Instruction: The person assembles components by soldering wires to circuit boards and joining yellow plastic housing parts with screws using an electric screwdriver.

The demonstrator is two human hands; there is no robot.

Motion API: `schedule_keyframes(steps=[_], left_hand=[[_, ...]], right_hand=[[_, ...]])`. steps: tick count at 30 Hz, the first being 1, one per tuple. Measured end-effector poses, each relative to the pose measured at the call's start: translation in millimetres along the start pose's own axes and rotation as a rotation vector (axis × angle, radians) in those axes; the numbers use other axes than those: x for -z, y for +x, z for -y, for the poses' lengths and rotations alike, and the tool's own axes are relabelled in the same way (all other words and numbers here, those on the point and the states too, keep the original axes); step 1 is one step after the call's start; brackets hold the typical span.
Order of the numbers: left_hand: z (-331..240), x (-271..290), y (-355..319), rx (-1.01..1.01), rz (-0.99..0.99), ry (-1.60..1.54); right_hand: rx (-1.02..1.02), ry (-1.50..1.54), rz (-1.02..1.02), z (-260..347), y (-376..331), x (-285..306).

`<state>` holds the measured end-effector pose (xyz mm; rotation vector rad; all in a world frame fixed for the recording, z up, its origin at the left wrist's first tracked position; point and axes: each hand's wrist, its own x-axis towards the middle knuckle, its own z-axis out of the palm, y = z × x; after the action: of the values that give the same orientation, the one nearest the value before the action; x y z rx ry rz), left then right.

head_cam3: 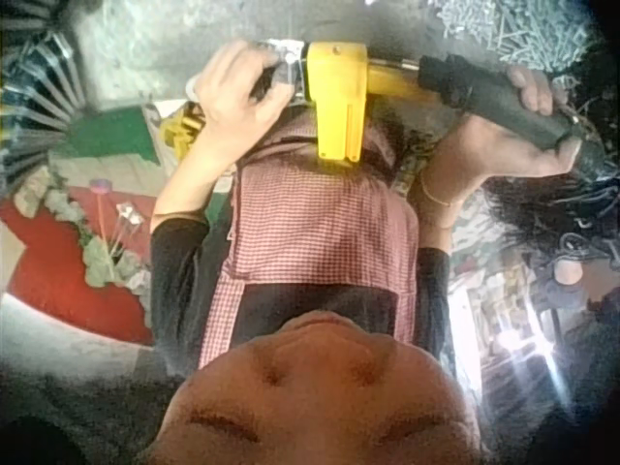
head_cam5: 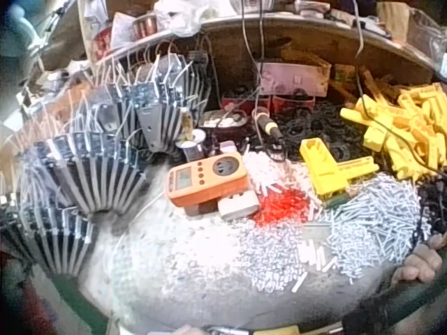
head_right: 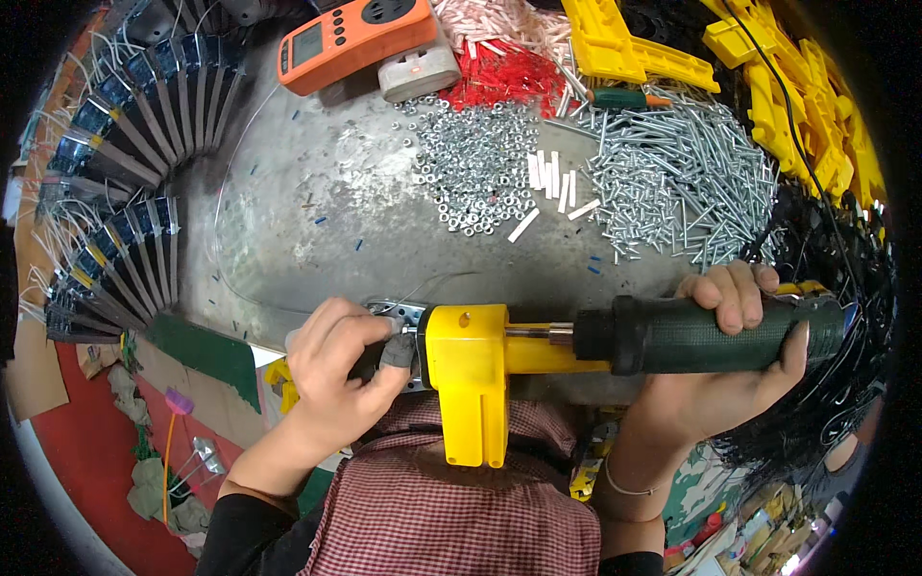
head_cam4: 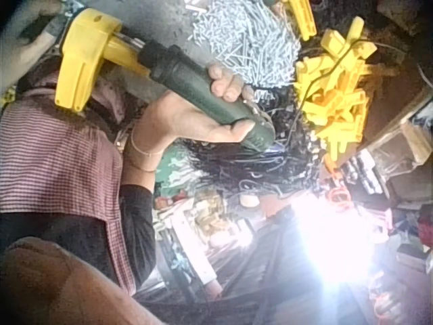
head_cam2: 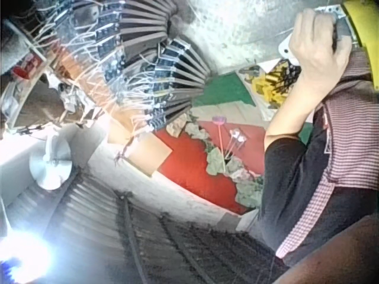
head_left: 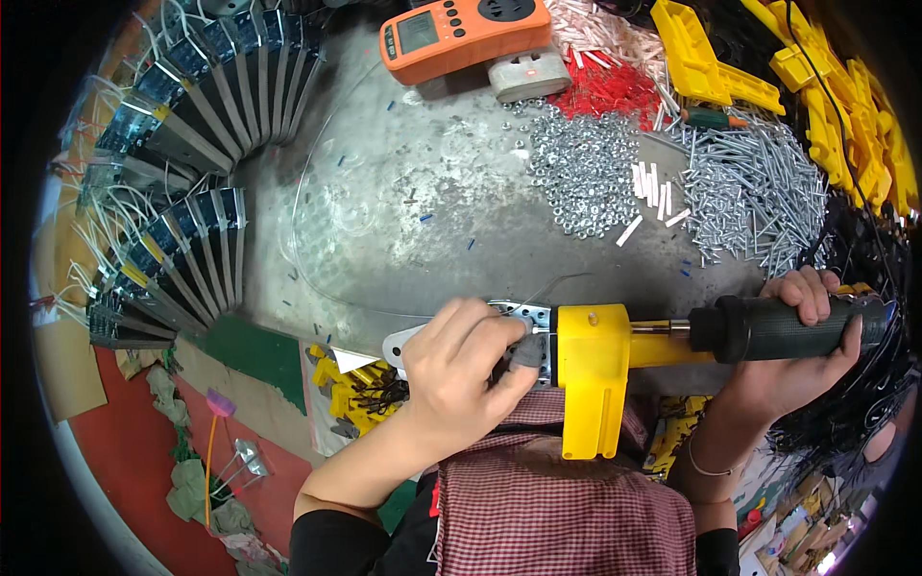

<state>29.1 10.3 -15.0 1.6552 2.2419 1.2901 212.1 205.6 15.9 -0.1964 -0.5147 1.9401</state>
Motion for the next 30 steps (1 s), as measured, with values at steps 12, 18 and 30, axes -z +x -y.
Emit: schedule_keyframes(steps=[12,18,30], left_hand=[[3,-2,-3,-0.034,0.024,0.007],[7,-3,-3,0.032,0.023,-0.092],[5,3,5,-0.011,0.100,-0.128]], right_hand=[[-0.025,-0.036,-0.046,0,2,-1],[-0.027,-0.059,-0.093,-2,3,-5],[-0.012,0.005,-0.049,-6,-1,-9]])
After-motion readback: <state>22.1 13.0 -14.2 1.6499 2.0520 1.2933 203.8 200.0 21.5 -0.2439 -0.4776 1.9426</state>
